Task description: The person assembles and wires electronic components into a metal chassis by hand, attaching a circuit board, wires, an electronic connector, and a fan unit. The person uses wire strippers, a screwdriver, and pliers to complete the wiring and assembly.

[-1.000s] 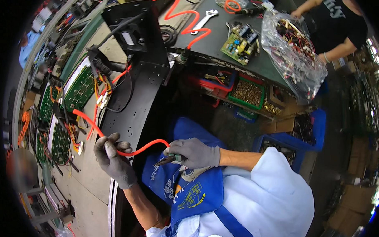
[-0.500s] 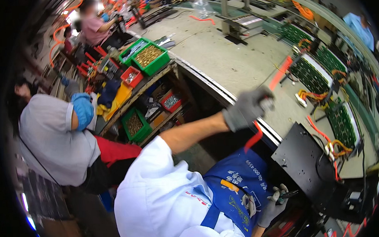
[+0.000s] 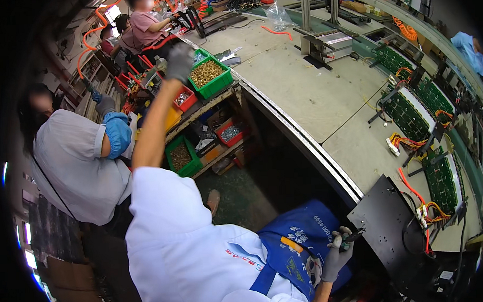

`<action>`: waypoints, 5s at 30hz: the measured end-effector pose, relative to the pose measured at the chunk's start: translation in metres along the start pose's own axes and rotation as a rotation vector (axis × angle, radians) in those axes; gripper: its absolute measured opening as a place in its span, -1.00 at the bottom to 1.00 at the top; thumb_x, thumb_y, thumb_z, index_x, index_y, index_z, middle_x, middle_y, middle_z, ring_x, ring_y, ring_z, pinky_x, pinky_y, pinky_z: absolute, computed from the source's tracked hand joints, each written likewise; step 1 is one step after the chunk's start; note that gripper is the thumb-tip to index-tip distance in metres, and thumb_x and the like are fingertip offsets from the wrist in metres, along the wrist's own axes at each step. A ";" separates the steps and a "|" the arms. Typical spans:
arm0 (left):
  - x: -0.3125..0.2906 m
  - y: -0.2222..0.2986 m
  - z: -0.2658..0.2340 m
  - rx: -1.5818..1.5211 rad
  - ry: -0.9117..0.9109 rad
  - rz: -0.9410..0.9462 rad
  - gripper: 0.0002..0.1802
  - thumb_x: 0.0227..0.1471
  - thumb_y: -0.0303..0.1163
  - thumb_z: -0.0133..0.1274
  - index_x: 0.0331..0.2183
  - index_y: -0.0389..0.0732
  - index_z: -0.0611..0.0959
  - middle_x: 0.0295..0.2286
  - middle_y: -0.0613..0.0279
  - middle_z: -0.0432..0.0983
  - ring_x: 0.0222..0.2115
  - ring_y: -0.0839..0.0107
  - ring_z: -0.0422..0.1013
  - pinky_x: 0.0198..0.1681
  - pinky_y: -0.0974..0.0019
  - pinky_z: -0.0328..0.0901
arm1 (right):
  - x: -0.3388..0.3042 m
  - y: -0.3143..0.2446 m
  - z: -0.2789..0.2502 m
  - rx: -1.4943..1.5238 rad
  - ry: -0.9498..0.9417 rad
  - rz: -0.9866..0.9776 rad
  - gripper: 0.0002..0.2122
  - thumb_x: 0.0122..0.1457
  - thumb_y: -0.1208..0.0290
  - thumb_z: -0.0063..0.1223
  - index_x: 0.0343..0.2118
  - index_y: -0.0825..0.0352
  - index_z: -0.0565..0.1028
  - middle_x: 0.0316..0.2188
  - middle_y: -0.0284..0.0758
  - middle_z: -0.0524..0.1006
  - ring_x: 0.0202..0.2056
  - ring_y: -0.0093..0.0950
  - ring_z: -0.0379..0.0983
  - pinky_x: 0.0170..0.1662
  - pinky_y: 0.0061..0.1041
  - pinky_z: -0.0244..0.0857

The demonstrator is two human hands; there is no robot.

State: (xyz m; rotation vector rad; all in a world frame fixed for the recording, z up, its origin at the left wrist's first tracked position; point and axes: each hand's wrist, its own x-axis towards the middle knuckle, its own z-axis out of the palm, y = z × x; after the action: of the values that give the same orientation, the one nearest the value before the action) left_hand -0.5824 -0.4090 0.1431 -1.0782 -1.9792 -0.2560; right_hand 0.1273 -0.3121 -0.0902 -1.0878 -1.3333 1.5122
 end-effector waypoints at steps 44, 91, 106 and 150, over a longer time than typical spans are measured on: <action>-0.207 0.562 -0.018 -1.310 -0.420 0.297 -0.73 0.15 -0.37 0.16 -0.13 -0.29 0.64 -0.07 -0.07 0.54 0.00 0.03 0.43 0.13 0.08 0.29 | -0.160 -0.062 -0.428 -0.348 1.464 0.151 -0.63 0.27 0.11 0.08 0.02 0.24 0.43 -0.31 -0.25 0.58 -0.37 -0.39 0.58 -0.45 -0.39 0.41; -0.215 0.555 -0.118 -1.675 -1.685 -0.427 -0.52 0.35 -0.09 -0.08 -0.13 -0.38 0.59 -0.54 0.14 0.53 -0.64 0.48 0.43 -0.57 0.46 0.30 | -0.002 -0.061 -0.311 -1.003 1.253 -0.148 -0.71 0.25 0.51 -0.03 -0.01 0.55 0.43 -0.16 0.18 0.53 -0.12 0.13 0.47 -0.06 -0.12 0.35; -0.179 0.561 -0.104 -1.605 -1.463 -0.614 -0.56 0.29 -0.06 -0.03 -0.22 -0.31 0.58 -0.64 0.20 0.44 -0.72 0.45 0.31 -0.67 0.41 0.22 | 0.007 -0.084 -0.279 -0.724 1.303 -0.334 -0.72 0.27 0.48 0.04 0.00 0.44 0.45 -0.24 -0.03 0.56 -0.22 -0.07 0.54 -0.13 -0.21 0.39; -0.162 0.573 -0.092 -1.792 -1.543 -0.635 -0.65 0.33 -0.25 -0.14 -0.07 -0.35 0.52 -0.46 0.07 0.55 -0.63 0.51 0.44 -0.62 0.51 0.29 | 0.011 -0.074 -0.291 -0.464 1.286 -0.329 -0.57 -0.05 0.67 -0.10 -0.02 0.56 0.41 -0.34 -0.39 0.43 -0.45 -0.65 0.23 -0.37 -0.57 0.22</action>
State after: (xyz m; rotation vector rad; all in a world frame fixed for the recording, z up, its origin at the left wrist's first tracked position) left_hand -0.0449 -0.2055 -0.0386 -1.8196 -3.3009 -2.5432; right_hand 0.4057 -0.2128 -0.0359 -1.5896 -0.8125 0.0628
